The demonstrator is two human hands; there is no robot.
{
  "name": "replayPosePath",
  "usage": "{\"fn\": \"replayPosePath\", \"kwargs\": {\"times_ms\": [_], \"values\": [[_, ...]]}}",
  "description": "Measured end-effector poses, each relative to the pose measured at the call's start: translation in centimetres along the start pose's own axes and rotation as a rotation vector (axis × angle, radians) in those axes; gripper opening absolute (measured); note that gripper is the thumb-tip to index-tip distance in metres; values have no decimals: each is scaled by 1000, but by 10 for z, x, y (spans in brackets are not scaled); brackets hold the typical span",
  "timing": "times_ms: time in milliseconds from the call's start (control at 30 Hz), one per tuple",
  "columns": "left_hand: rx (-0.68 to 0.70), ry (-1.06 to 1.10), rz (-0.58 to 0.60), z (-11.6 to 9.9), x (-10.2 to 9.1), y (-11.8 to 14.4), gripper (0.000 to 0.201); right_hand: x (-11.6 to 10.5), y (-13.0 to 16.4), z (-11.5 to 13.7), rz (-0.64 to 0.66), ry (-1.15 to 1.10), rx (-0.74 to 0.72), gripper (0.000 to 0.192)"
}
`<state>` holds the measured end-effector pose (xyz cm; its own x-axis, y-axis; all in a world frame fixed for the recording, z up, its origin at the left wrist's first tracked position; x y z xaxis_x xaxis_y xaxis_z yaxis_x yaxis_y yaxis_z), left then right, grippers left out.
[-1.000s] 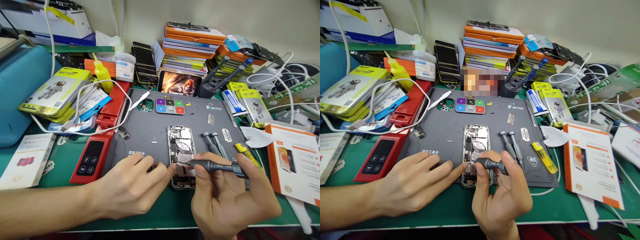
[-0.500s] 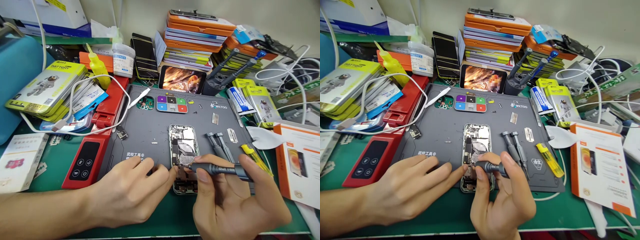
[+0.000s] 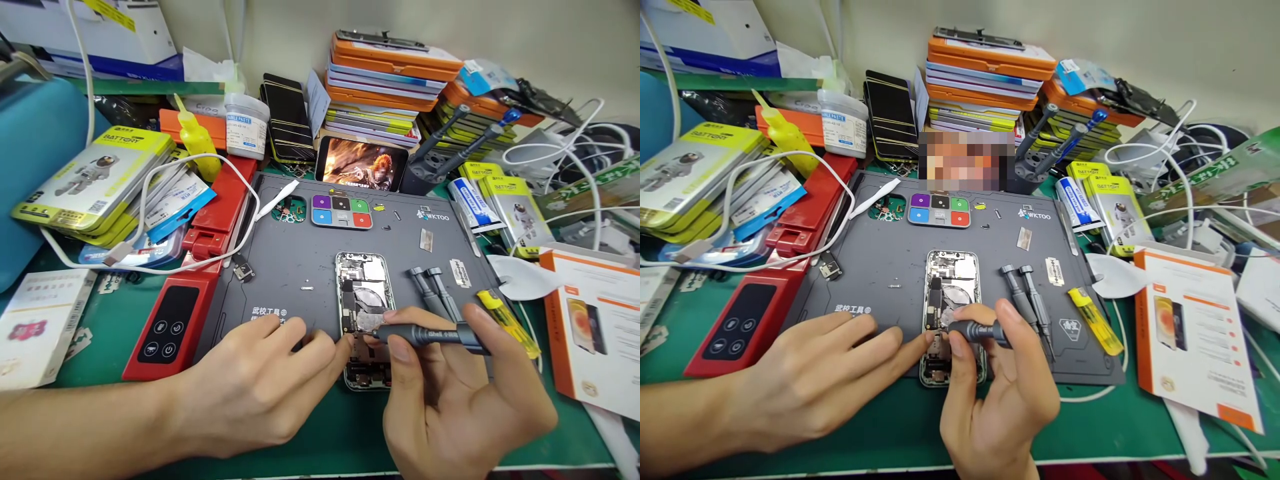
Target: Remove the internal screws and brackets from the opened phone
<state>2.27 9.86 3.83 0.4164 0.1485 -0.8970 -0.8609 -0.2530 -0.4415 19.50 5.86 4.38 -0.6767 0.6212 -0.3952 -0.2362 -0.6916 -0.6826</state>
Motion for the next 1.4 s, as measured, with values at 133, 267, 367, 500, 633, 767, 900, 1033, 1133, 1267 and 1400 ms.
{"fn": "replayPosePath", "kwargs": {"times_ms": [133,267,367,500,633,767,900,1033,1133,1267,1400], "values": [[4,0,-18,-1,-1,0,37,0,-2,1,15,4,-41,72],[-7,18,-38,-2,0,1,37,-1,1,0,42,-9,-33,72],[-7,35,-43,-2,1,-1,37,-2,6,2,73,45,-59,73],[-3,31,-37,0,0,-4,37,0,8,7,118,101,-157,76],[-11,34,-57,0,-1,-4,32,1,7,11,109,113,-284,83],[-15,31,-38,-1,1,-4,35,-3,8,6,64,101,-245,77],[-6,26,-23,0,1,-5,37,-9,11,8,-3,118,-287,82],[3,22,-29,1,1,-6,37,-10,10,12,-32,175,-284,76],[8,9,-27,0,1,-6,36,-11,8,14,-40,210,-273,77],[12,-2,-27,-1,0,-6,36,-11,7,14,-32,218,-242,72],[18,-22,-20,-2,1,-5,34,-11,8,12,-31,187,-219,72]]}}
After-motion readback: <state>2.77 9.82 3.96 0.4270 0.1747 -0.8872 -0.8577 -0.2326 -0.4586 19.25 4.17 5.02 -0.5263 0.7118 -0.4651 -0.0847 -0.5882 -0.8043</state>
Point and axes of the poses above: each hand's wrist, its own y-axis away from the middle knuckle, its own x-axis out of the palm, z = x × y, the point moved 6 cm from there along -y, towards the middle knuckle, and after that the axes turned 1 degree about -y, right-handed, at the moved point
